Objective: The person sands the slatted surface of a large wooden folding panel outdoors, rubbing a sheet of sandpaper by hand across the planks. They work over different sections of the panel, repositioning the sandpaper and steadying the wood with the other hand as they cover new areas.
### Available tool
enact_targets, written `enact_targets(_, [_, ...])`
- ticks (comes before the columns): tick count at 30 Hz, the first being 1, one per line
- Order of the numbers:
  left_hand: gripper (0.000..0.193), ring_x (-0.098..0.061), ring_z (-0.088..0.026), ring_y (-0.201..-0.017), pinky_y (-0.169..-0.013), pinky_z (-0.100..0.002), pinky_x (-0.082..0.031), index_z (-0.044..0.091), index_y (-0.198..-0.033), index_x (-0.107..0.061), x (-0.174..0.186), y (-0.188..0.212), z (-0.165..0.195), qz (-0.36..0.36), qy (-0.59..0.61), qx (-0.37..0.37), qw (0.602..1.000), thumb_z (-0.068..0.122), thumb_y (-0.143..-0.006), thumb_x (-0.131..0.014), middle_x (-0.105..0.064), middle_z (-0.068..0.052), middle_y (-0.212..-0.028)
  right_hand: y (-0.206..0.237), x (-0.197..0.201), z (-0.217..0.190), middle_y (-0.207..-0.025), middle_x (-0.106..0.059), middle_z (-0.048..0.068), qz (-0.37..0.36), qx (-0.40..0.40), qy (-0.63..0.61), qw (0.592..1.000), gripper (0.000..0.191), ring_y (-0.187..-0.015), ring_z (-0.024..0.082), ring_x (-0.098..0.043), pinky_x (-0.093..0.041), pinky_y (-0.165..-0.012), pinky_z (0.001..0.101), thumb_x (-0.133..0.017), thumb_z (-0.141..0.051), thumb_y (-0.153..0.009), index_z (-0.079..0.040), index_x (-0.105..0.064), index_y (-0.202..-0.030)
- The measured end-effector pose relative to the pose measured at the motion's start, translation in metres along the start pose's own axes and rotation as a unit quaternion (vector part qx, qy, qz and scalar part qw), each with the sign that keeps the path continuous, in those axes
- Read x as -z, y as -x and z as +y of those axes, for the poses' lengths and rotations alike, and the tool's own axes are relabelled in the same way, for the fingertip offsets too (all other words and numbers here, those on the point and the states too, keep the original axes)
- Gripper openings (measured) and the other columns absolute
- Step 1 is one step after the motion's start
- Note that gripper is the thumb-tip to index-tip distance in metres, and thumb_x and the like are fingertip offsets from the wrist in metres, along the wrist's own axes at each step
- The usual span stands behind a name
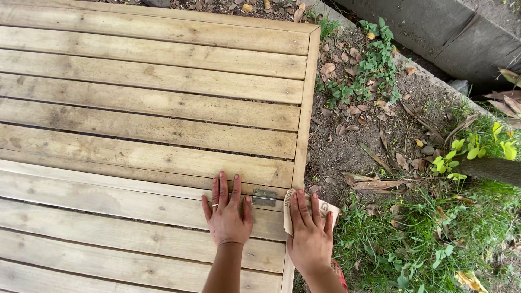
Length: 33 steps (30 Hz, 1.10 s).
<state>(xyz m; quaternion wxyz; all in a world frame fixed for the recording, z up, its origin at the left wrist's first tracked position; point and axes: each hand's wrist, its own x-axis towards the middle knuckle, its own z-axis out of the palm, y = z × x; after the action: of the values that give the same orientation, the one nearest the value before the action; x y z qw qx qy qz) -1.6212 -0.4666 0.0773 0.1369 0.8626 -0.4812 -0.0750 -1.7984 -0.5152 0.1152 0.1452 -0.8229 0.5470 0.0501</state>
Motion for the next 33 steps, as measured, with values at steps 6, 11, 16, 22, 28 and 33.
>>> enact_targets(6, [0.058, -0.026, -0.024, -0.152, -0.121, -0.057, -0.012, 0.035, -0.151, -0.046, 0.000, -0.002, 0.000, 0.008, 0.001, 0.002, 1.000, 0.041, -0.094, -0.052, -0.028, -0.003, -0.166, -0.072, 0.020, 0.007, -0.166, -0.023, -0.002, 0.014, -0.024, 0.026, 0.999, 0.077, -0.153, 0.031, -0.017, -0.023, -0.115, 0.0682, -0.062, -0.025, -0.088, -0.021, -0.030, -0.157])
enact_targets(11, [0.058, -0.026, -0.023, -0.152, -0.122, -0.057, -0.012, 0.035, -0.151, -0.045, 0.000, -0.001, -0.001, 0.002, 0.001, 0.004, 1.000, 0.042, -0.094, -0.051, -0.028, -0.001, -0.166, -0.132, 0.021, 0.013, -0.169, -0.018, -0.005, -0.032, -0.045, 0.031, 0.998, 0.074, -0.155, 0.027, -0.012, -0.020, -0.120, 0.0649, -0.059, -0.028, -0.093, -0.022, -0.027, -0.159])
enact_targets(16, [0.059, -0.026, -0.023, -0.151, -0.121, -0.056, -0.011, 0.036, -0.151, -0.044, 0.004, -0.005, -0.002, -0.019, -0.002, 0.018, 1.000, 0.043, -0.092, -0.051, -0.027, 0.000, -0.166, -0.027, 0.002, 0.011, -0.170, -0.019, -0.003, -0.057, -0.020, 0.025, 0.998, 0.084, -0.154, 0.028, -0.012, -0.022, -0.117, 0.0642, -0.057, -0.015, -0.082, -0.023, -0.027, -0.160])
enact_targets(22, [0.059, -0.027, -0.023, -0.151, -0.120, -0.057, -0.012, 0.036, -0.151, -0.044, 0.007, -0.007, -0.003, -0.008, 0.006, 0.008, 1.000, 0.042, -0.092, -0.051, -0.027, -0.001, -0.166, 0.016, -0.010, 0.065, -0.171, -0.029, 0.000, 0.041, -0.101, -0.431, 0.896, 0.064, -0.158, 0.022, -0.023, -0.018, -0.124, 0.0432, -0.041, -0.007, -0.098, -0.021, -0.032, -0.159])
enact_targets(28, [0.060, -0.026, -0.023, -0.151, -0.120, -0.057, -0.012, 0.035, -0.150, -0.044, 0.009, -0.008, -0.004, -0.007, 0.013, 0.010, 1.000, 0.040, -0.091, -0.053, -0.027, 0.000, -0.166, -0.062, -0.013, 0.056, -0.170, -0.028, -0.006, -0.012, -0.304, -0.603, 0.737, 0.092, -0.153, 0.014, -0.029, -0.022, -0.120, 0.0312, -0.040, 0.003, -0.076, -0.024, -0.022, -0.163])
enact_targets(33, [0.061, -0.026, -0.023, -0.151, -0.120, -0.056, -0.012, 0.035, -0.150, -0.044, 0.011, -0.011, -0.004, -0.013, 0.015, 0.010, 1.000, 0.041, -0.090, -0.053, -0.026, -0.001, -0.166, -0.117, -0.026, 0.017, -0.170, -0.013, 0.014, -0.015, -0.184, -0.458, 0.870, 0.078, -0.157, 0.032, -0.015, -0.017, -0.123, 0.0386, -0.037, -0.053, -0.107, -0.017, 0.000, -0.165])
